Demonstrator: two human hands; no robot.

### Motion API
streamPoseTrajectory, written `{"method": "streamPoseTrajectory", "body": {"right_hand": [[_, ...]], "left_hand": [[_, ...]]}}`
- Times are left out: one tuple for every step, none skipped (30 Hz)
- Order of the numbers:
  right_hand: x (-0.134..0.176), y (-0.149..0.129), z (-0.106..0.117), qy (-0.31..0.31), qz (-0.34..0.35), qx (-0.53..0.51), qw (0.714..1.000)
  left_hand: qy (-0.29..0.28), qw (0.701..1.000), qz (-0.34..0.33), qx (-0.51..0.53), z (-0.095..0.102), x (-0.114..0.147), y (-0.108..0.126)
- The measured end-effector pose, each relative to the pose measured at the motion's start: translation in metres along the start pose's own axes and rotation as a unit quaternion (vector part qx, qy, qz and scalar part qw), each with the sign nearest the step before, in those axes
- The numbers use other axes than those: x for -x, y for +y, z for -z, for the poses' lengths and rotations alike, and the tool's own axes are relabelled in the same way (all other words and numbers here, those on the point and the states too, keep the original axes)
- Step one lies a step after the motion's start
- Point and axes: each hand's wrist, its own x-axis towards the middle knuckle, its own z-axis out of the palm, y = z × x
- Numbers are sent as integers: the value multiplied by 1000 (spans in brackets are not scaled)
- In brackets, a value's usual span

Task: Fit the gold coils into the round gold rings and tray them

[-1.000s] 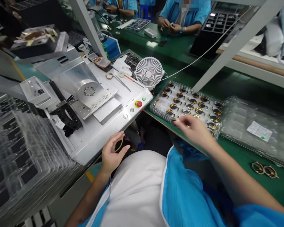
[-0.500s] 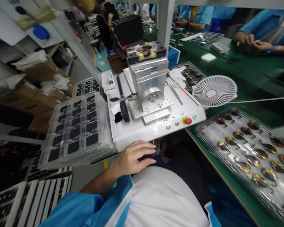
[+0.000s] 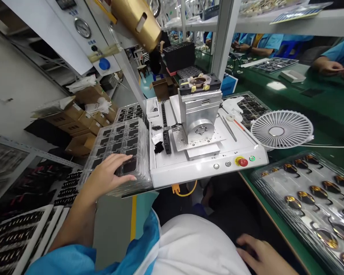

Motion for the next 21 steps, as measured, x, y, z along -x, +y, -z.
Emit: {"method": "streamPoseTrajectory", "body": {"right_hand": [[-13,-9,-7,-43,11,-29,999],[-24,-15,-15,-70,15,-55,996],[-34,-19,-23,-78,13,-74,994],[-41,-19,-31,-64,2,-85,994],[-46,-18,-38,-43,-11,-91,995],[-49,-14,-45,-24,-22,-95,995],[-50,-9,-50,-9,-29,-99,995],[-50,-5,-54,3,-35,-104,994],[-50,-1,-57,15,-39,-109,993],[-50,3,-58,25,-42,-116,992],[-50,5,-60,33,-44,-123,991],[-50,6,-60,42,-45,-129,990],[-50,6,-61,52,-45,-135,988],[-50,5,-61,63,-45,-141,987],[-50,4,-61,72,-45,-147,985],[-50,4,-62,82,-45,-153,984],[-49,3,-62,93,-47,-159,982],[-48,3,-62,103,-50,-166,980],[-47,2,-62,111,-53,-171,978],[-46,2,-62,119,-56,-175,976],[-46,1,-62,126,-58,-180,974]], "left_hand": [[8,1000,2,11,8,-3,-1],[17,1000,5,20,19,-8,-3],[25,999,8,26,32,-13,-5],[31,999,12,28,46,-21,-9],[33,999,18,25,59,-31,-14],[30,999,27,19,71,-44,-21],[25,999,42,8,81,-60,-31],[18,998,61,-6,88,-77,-43],[12,996,85,-19,91,-96,-56],[19,994,105,-32,90,-116,-71],[5,992,120,-41,87,-137,-86],[-7,990,134,-42,81,-156,-101],[-19,987,153,-32,73,-173,-113],[-26,985,169,-15,63,-188,-123],[-33,985,172,-5,52,-201,-129],[-40,984,175,7,41,-211,-133],[-46,983,176,18,29,-218,-135],[-53,982,178,27,19,-223,-134],[-59,981,181,39,10,-226,-134],[-66,979,186,51,2,-228,-133],[-71,977,192,64,-3,-229,-132]]}}
